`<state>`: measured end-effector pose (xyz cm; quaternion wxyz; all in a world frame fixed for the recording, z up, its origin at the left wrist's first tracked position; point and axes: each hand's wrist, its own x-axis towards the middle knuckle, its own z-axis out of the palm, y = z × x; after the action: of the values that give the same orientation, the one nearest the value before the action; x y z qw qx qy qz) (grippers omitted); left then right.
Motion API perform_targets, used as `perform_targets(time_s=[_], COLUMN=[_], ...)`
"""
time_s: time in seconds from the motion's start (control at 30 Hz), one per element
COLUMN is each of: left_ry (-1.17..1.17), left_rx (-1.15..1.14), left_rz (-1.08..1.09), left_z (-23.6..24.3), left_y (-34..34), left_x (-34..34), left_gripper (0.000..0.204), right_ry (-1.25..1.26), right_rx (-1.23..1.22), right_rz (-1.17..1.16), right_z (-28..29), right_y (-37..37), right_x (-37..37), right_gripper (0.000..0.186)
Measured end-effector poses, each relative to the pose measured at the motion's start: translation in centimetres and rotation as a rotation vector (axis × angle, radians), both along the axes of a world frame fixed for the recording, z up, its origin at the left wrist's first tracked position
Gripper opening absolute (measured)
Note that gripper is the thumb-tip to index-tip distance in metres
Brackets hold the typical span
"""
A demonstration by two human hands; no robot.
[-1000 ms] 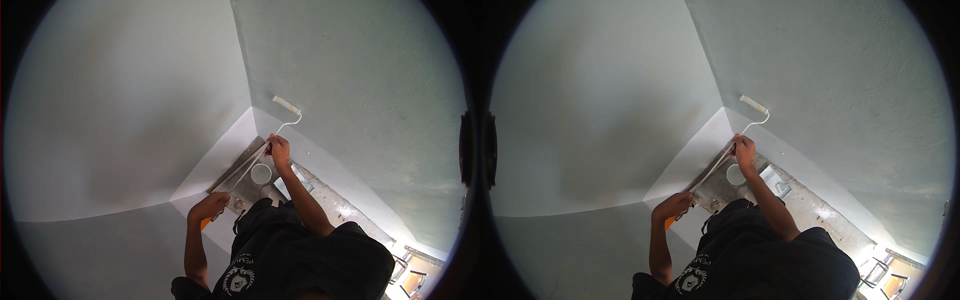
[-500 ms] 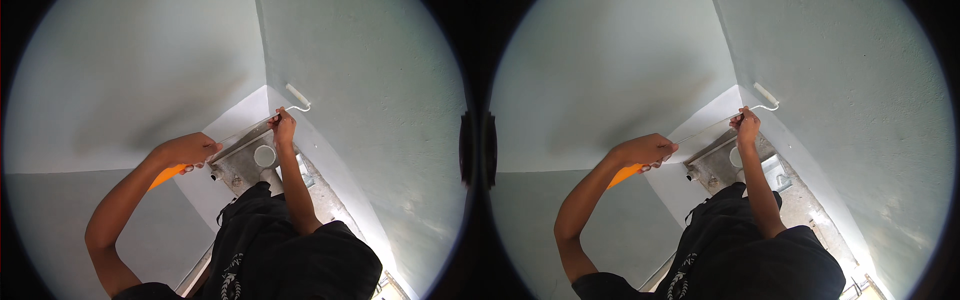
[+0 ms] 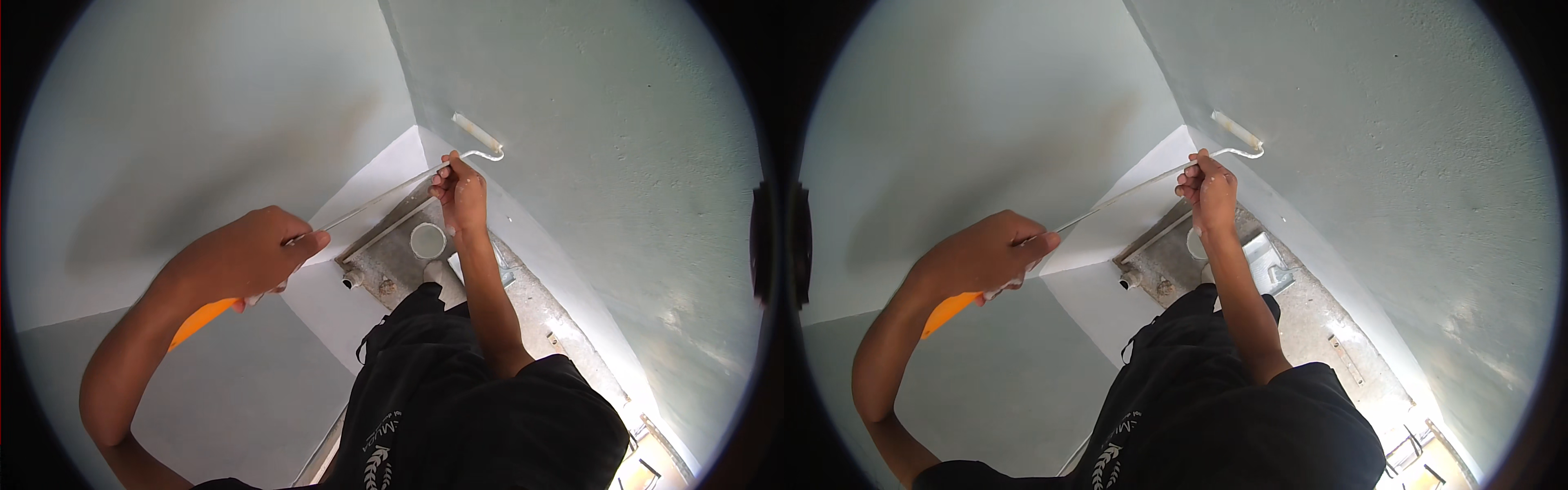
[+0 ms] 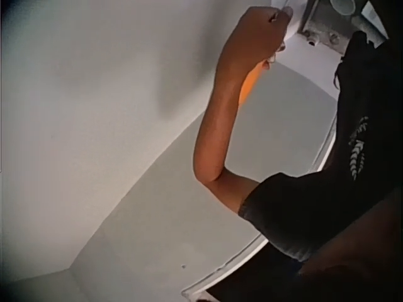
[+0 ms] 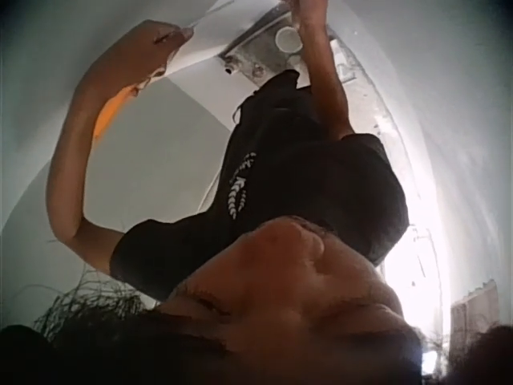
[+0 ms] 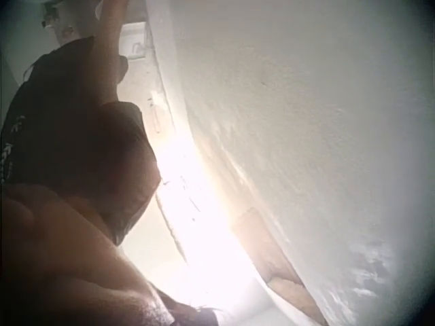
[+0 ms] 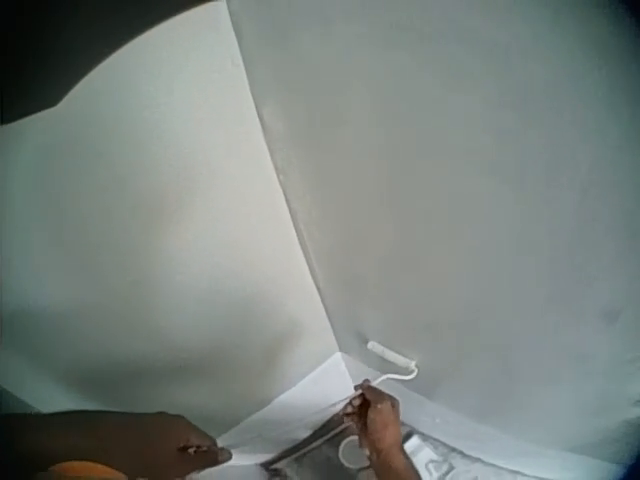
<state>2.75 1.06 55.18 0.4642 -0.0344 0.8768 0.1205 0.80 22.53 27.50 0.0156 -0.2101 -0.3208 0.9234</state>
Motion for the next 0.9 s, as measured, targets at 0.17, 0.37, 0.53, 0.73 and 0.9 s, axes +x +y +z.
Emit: perform_targets(time_s=[0.17,0.37,0.53,0.73,0.9], left_ry=[-0.052,-0.058,0.014,-0.12,-0.019], left_rx=[0.131,-0.009,-0.011,0.073,-0.013], left_rz=[-0.102,0.001,-0.01,-0.09,-0.115], left_z=[-8.1,-3.9,-3.2,-15.8,-8.8], left_y=[3.8,3.4,1.5,5.4,4.1], left_x=[-6.8,-5.7,-4.4,-9.8,-7.4], left_gripper=[0.049,0.049,0.05,0.05,0.051], right_ry=[-0.205,-0.163,0.022,-0.352,-0.2], right_rx=[0.011,0.046,-0.041,0.086,0.062], right_rz=[-0.065,0.039,0.036,0.02,0.033], right_z=[-6.4,-3.6,-3.3,-12.4,-7.4], right_y=[0.5,2.2,2.4,3.4,3.5], right_x=[-4.5,-3.5,-3.0,-5.9,-4.5], right_gripper=[0.019,0.021,0.022,0.021,0.021])
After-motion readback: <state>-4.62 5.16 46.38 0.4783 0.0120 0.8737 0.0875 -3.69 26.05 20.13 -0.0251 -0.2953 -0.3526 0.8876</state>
